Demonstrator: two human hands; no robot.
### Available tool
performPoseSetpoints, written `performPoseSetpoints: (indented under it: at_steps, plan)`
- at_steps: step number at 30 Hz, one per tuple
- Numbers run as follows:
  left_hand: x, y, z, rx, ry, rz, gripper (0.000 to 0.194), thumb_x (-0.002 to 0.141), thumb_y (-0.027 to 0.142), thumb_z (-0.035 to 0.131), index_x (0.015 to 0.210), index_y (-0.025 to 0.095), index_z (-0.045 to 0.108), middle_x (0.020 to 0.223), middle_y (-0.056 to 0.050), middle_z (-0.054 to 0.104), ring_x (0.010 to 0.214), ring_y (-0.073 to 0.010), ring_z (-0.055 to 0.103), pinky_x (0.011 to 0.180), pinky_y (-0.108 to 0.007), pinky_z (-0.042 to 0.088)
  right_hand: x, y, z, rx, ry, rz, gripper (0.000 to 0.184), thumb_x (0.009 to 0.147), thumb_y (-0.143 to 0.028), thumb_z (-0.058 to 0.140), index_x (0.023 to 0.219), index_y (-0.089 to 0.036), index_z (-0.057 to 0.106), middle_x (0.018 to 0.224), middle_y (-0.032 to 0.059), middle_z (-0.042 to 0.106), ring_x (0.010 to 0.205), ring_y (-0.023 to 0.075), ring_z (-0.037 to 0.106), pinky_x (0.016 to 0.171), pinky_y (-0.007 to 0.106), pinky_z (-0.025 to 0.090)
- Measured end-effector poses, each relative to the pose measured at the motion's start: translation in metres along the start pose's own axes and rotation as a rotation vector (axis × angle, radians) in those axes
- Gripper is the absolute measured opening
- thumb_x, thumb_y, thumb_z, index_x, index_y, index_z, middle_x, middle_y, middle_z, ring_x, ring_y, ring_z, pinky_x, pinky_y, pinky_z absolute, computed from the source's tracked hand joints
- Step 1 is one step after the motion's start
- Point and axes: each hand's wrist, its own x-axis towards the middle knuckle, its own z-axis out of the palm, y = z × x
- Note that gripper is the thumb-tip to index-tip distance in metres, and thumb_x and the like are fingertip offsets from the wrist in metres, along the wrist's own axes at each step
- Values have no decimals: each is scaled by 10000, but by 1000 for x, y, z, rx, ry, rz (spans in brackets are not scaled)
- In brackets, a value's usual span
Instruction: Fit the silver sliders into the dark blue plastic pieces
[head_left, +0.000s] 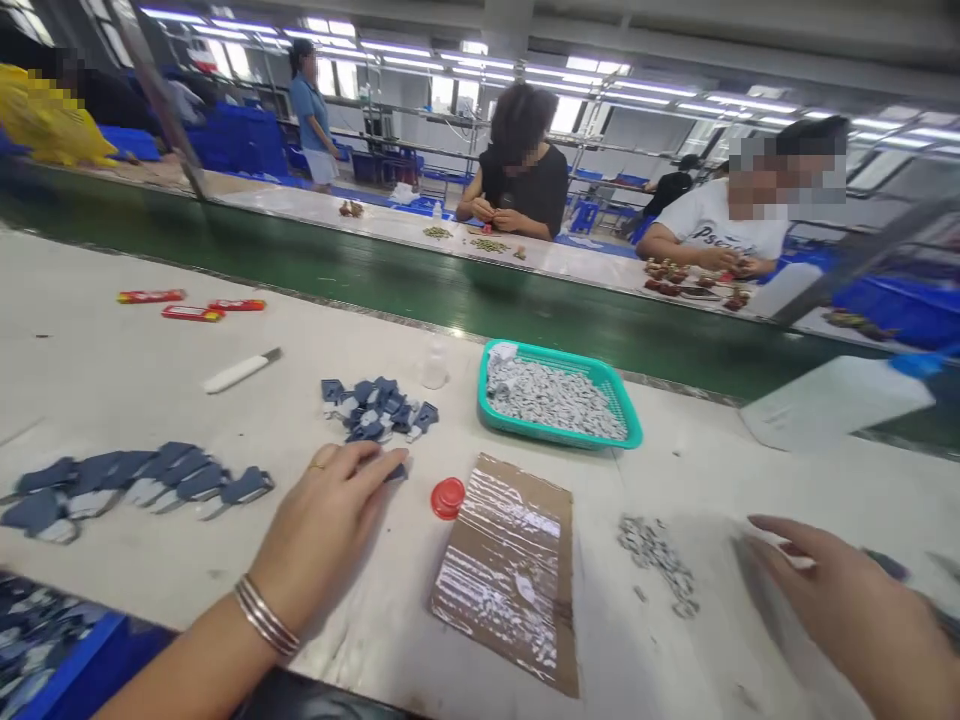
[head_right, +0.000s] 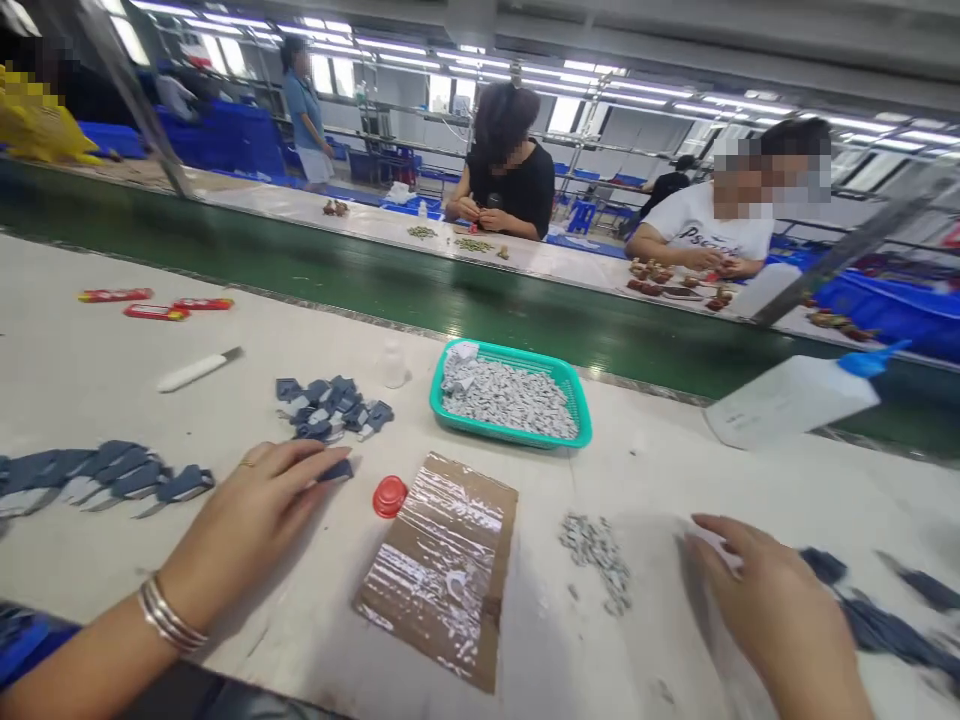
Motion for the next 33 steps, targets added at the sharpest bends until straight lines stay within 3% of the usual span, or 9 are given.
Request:
performPoseSetpoints:
  at_steps: [2, 5, 10, 13, 17, 23, 33]
  plan:
    - [3, -2, 5, 28, -15, 19, 301, 908, 289, 431, 1162, 260, 590, 1095, -101, 566, 977, -306, 478, 835, -475, 417, -10, -17, -6, -43, -67, -18, 387, 711, -573, 538, 733, -224, 702, 718, 99, 688, 460, 171, 569, 429, 325, 387]
    - [6, -3, 9, 43, -39, 46, 315, 913, 343, 397, 1150, 279, 594, 1016, -80, 600, 917, -308, 490, 781, -462, 420, -36, -46, -8, -16, -144, -103, 392, 778, -589, 453, 762, -268, 678, 756, 33, 699, 542, 164, 600, 478, 286, 462]
    - [-3, -3, 2, -70, 12, 16, 310, 905, 419, 371, 1063, 262, 587, 972, -45, 614, 910, -282, 521, 763, -396, 414, -67, -81, -2, 58, -251, -248, 302, 883, -433, 411, 789, -271, 649, 774, 2, 684, 703, 164, 637, 553, 247, 497]
    - [-22, 2, -5, -261, 45, -17, 279, 866, 472, 469, 1064, 298, 560, 966, 11, 612, 843, -192, 562, 739, -275, 435, -70, -87, 4, 26, -258, -241, 295, 884, -395, 395, 792, -260, 640, 761, 11, 670, 711, 179, 634, 570, 272, 498]
    - [-52, 17, -10, -532, -14, -64, 234, 832, 436, 569, 1039, 328, 549, 919, 60, 602, 730, -106, 572, 674, -155, 446, -71, -89, 10, 11, -269, -223, 267, 869, -374, 401, 781, -251, 621, 753, 13, 660, 688, 185, 630, 535, 280, 485]
    - [-72, 41, -8, -769, -37, -146, 161, 851, 363, 540, 1011, 346, 544, 854, 59, 560, 690, -94, 530, 686, -161, 431, -75, -96, 8, 18, -283, -201, 290, 890, -387, 379, 772, -246, 604, 765, 19, 671, 695, 188, 637, 566, 286, 495]
    - [-80, 42, -9, -824, -74, -137, 173, 841, 319, 546, 1008, 363, 549, 826, 70, 574, 647, -78, 538, 633, -153, 443, -81, -100, 12, -17, -248, -280, 228, 879, -351, 447, 779, -235, 615, 746, 7, 675, 666, 175, 640, 566, 272, 518]
